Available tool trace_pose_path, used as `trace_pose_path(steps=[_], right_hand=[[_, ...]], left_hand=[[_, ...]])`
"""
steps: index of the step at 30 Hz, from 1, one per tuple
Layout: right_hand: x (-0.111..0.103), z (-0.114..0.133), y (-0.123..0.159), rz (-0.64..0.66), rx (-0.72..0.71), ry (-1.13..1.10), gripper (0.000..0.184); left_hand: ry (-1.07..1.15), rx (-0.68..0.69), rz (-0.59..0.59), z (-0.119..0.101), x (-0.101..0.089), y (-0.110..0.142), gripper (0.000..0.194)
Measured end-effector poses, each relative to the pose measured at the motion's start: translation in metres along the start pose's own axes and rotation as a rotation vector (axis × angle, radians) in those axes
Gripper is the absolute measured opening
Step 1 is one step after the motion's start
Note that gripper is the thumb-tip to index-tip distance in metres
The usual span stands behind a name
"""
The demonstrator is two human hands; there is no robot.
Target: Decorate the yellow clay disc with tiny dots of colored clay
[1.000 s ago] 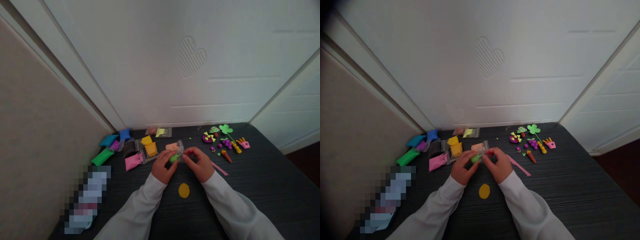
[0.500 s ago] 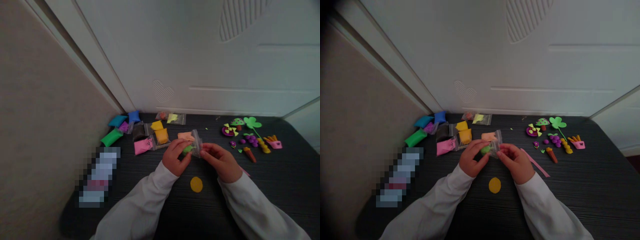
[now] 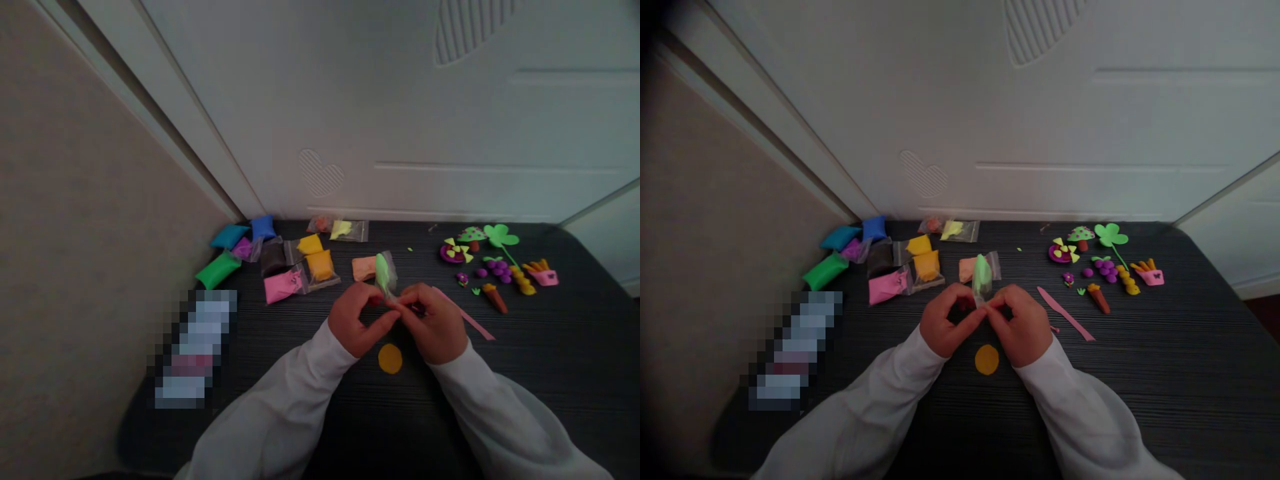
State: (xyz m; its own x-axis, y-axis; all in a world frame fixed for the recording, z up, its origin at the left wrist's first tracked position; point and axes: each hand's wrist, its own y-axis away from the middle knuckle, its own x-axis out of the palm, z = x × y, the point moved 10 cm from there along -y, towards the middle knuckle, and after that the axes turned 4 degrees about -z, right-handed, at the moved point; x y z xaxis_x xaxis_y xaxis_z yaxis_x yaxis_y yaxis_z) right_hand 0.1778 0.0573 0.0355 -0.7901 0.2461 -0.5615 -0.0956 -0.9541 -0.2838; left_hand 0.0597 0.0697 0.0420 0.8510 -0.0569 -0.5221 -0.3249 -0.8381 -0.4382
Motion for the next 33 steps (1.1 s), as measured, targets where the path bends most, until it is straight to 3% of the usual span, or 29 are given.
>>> trace_pose_path(steps=[3,8,15,21,26,33], right_hand=[[0.008,0.010,0.002,0.069,-0.091,0.055,0.011],[0.017,0.012,0.004,0.149,-0.113,0.047,0.014],[0.019,-0.004,0.000,0.197,0.060,-0.153,0.018],[0.018,-0.016,-0.002,0.159,0.182,-0.380,0.020],[0.006,-0.014,-0.002,0.027,0.146,-0.261,0.016],[0.009,-0.010,-0.001,0.060,0.122,-0.339,0.011]], left_hand=[[0.014,-0.068,0.036,0.005,0.004,0.000,0.015],[0.018,-0.038,0.048,0.002,0.004,-0.002,0.012],[0.044,-0.125,0.065,0.011,0.006,-0.002,0.013],[0.098,-0.190,0.055,0.016,0.006,0.000,0.012],[0.087,-0.196,0.049,0.016,0.006,0.000,0.012],[0.104,-0.088,0.020,0.009,0.001,-0.001,0.009]])
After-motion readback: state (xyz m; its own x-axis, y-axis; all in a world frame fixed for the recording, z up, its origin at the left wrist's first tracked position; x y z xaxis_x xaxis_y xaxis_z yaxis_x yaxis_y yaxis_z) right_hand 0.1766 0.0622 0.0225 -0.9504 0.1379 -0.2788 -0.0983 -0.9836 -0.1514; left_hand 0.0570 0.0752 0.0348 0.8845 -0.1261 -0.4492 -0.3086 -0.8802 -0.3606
